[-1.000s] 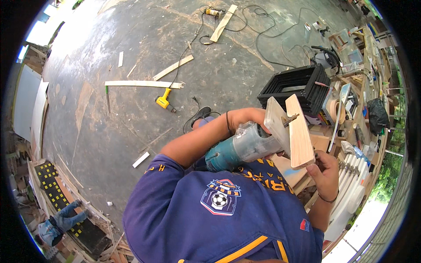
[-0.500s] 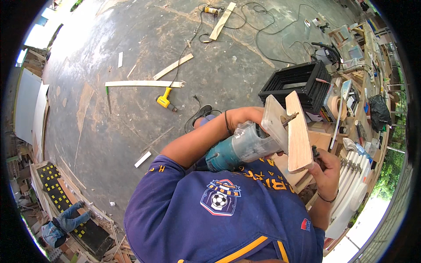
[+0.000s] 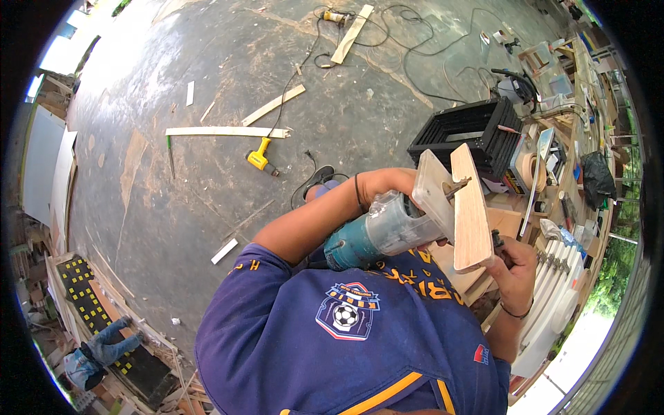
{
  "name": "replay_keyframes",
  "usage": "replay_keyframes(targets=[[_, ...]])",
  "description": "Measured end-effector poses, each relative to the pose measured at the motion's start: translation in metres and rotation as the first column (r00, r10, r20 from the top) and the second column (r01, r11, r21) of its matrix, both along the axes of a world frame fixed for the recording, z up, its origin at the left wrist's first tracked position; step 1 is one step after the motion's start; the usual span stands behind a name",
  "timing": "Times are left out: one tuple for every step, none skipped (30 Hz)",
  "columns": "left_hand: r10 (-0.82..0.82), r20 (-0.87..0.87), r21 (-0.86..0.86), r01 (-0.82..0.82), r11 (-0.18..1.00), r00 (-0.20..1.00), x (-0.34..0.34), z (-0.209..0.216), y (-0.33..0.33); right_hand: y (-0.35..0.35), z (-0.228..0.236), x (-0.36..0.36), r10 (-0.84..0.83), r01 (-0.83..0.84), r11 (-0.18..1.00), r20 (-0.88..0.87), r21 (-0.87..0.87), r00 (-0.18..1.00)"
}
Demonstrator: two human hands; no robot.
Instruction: The person prepares a handheld power router by fitting a wooden guide piece to the base and then plugging the power cord into a multi-plug adapter on the floor.
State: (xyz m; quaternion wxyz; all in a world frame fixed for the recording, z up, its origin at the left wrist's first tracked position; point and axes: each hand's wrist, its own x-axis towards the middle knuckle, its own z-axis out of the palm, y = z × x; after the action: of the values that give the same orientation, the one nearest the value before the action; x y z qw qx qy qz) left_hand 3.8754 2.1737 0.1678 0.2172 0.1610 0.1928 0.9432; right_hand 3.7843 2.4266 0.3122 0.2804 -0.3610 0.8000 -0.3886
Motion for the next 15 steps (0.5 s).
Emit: replay_keyframes(targets=[[0.001, 0.005, 0.0, -0.001, 1.0, 1.0, 0.0, 0.001, 0.0, 0.0, 0.0, 0.0, 0.0, 0.0, 1.0, -0.003, 0.002, 1.0], [0.013, 0.016, -0.004, -0.013, 1.0, 1.0, 0.001, 0.004, -0.001, 0.0, 0.0, 0.0, -0.001, 0.001, 1.0, -0.005, 0.005, 1.0], [0.022, 0.02, -0.002, -0.022, 1.0, 1.0, 0.002, 0.004, 0.0, 0.0, 0.0, 0.0, -0.002, 0.002, 1.0, -0.006, 0.008, 1.0], [0.032, 0.024, -0.001, -0.032, 0.999, 0.999, 0.002, 0.004, 0.0, 0.002, 0.0, -0.001, 0.0, 0.0, 1.0, 0.004, 0.027, 1.0], [0.039, 0.021, 0.007, -0.039, 0.999, 0.999, 0.001, 0.002, 0.001, 0.005, 0.0, -0.003, 0.003, -0.003, 0.999, 0.015, 0.047, 1.0], [0.04, 0.027, 0.012, -0.04, 0.999, 0.999, 0.001, 0.0, 0.001, 0.007, 0.0, -0.003, 0.004, -0.006, 0.998, 0.025, 0.067, 1.0], [0.042, 0.033, 0.018, -0.042, 0.999, 0.999, 0.001, -0.001, 0.002, 0.007, 0.0, -0.001, -0.037, 0.035, 0.999, 0.084, 0.019, 0.996], [0.036, 0.047, 0.019, -0.037, 0.999, 0.998, 0.0, -0.003, 0.003, 0.006, 0.0, 0.002, -0.076, 0.081, 0.996, 0.145, -0.027, 0.987], [0.031, 0.061, 0.02, -0.032, 0.999, 0.998, 0.0, -0.004, 0.003, 0.005, -0.001, 0.005, -0.112, 0.129, 0.989, 0.207, -0.07, 0.972], [0.02, 0.068, 0.011, -0.021, 1.0, 0.997, 0.0, -0.003, 0.003, 0.003, 0.0, 0.006, -0.099, 0.112, 0.989, 0.128, -0.098, 0.987], [0.009, 0.075, 0.003, -0.009, 1.0, 0.997, 0.0, -0.001, 0.002, 0.0, 0.002, 0.006, -0.089, 0.094, 0.988, 0.047, -0.124, 0.995], [-0.002, 0.082, -0.005, 0.002, 1.0, 0.997, 0.001, 0.0, 0.002, -0.002, 0.005, 0.005, -0.08, 0.074, 0.986, -0.034, -0.148, 0.996], [-0.003, 0.077, 0.004, 0.003, 1.0, 0.997, 0.001, 0.001, 0.002, -0.003, 0.007, 0.004, -0.045, 0.037, 0.989, -0.051, -0.142, 0.998], [-0.005, 0.072, 0.012, 0.004, 1.0, 0.997, 0.001, 0.001, 0.002, -0.002, 0.008, 0.002, -0.01, 0.001, 0.991, -0.068, -0.135, 0.998], [-0.007, 0.067, 0.021, 0.006, 1.0, 0.998, 0.001, 0.001, 0.003, -0.003, 0.01, 0.001, 0.025, -0.036, 0.991, -0.085, -0.128, 0.996]])
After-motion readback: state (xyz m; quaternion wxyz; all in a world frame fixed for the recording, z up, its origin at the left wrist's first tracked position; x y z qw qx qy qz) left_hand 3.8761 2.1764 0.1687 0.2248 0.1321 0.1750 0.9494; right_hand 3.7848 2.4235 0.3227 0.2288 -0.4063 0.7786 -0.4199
